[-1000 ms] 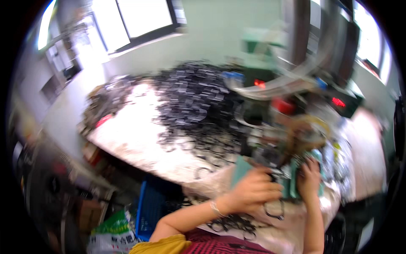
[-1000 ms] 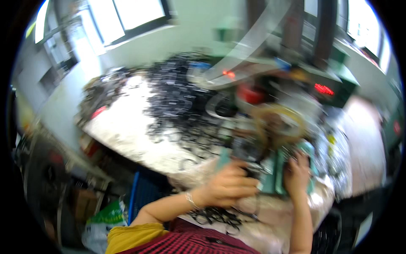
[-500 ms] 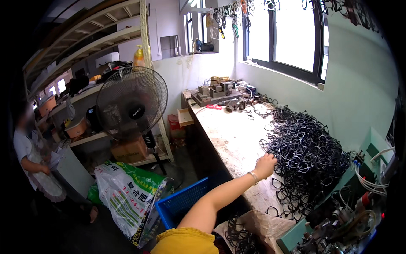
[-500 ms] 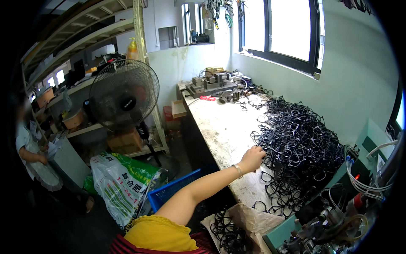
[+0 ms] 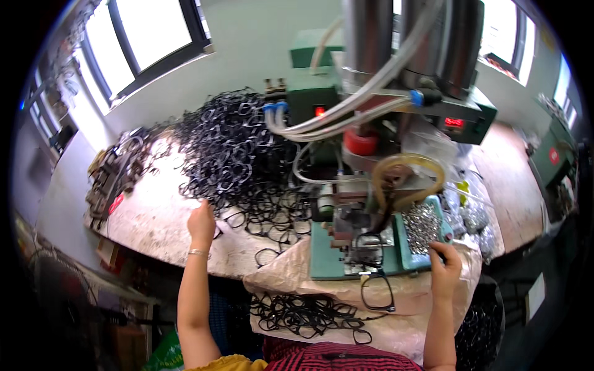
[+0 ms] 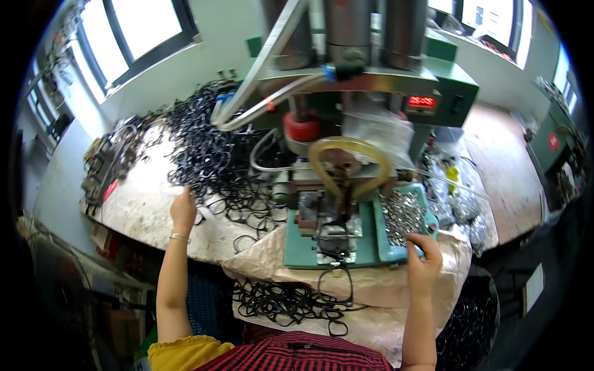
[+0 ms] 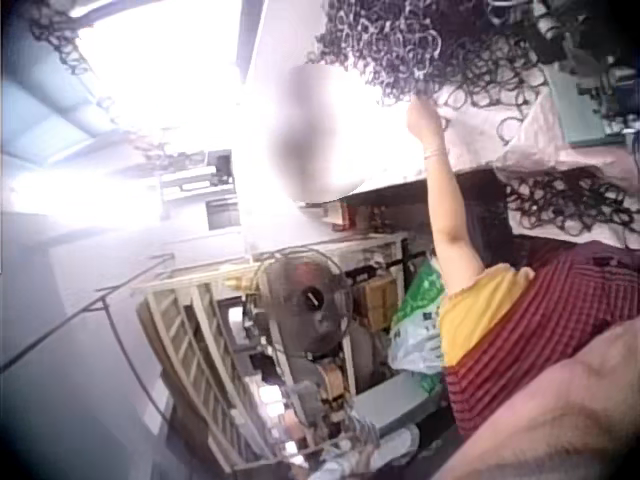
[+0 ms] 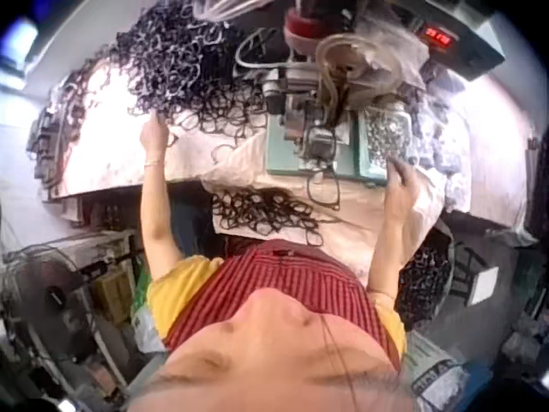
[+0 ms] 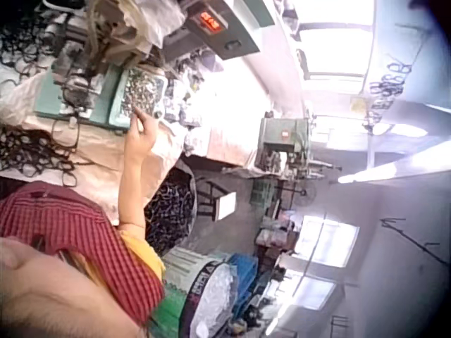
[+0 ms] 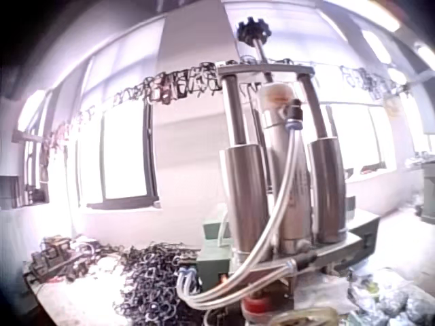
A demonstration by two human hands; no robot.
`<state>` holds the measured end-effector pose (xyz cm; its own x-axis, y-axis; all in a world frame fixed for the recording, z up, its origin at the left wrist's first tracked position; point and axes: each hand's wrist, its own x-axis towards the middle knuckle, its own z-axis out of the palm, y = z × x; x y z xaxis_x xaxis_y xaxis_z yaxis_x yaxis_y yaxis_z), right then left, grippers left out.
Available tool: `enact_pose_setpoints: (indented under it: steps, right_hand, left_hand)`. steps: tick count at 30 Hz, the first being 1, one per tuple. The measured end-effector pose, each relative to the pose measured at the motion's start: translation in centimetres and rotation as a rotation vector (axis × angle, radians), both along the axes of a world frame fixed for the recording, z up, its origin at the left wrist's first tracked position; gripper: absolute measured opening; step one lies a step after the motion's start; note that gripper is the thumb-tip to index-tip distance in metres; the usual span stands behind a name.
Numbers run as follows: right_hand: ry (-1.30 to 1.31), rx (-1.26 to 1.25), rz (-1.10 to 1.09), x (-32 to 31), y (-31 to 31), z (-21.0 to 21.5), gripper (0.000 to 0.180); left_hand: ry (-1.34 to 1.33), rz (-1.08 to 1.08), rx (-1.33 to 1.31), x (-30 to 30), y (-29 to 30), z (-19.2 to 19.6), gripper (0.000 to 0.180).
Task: The person assembles eyeglasses by inserting small metal components into the frames using a specialized machine. They repeatedly pick frames from a pile, place them in the machine, operate the mechanism, and set the finished frames aside.
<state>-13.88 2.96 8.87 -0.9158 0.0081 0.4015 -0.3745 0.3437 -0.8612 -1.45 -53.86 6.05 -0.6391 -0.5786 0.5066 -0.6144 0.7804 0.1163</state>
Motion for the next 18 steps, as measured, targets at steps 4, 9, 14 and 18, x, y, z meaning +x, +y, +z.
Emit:
enact_pose_setpoints:
  steps: [4,9,14,18]
  right_hand:
    - [0.078,-0.056,0.290,-0.4,-5.5,5.8,0.012]
    - [-0.093,-0.452,0.401,-1.6,-10.2,5.6,0.030]
    - [-0.178,-0.539,0.399,-0.5,-10.3,5.4,0.048]
    - [-0.166,-0.553,0.428,-0.7,-10.9,5.4,0.053]
  left_hand:
    - [0.348,-0.212,0.207,-1.6,4.6,1.7,0.018]
    - [0.893,-0.504,0.903,-1.5,13.2,-0.3,0.015]
    - [1.047,-0.448,1.165,-0.6,19.6,-0.7,0.018]
    - [1.145,-0.913,1.026,-1.9,24.4,8.5,0.014]
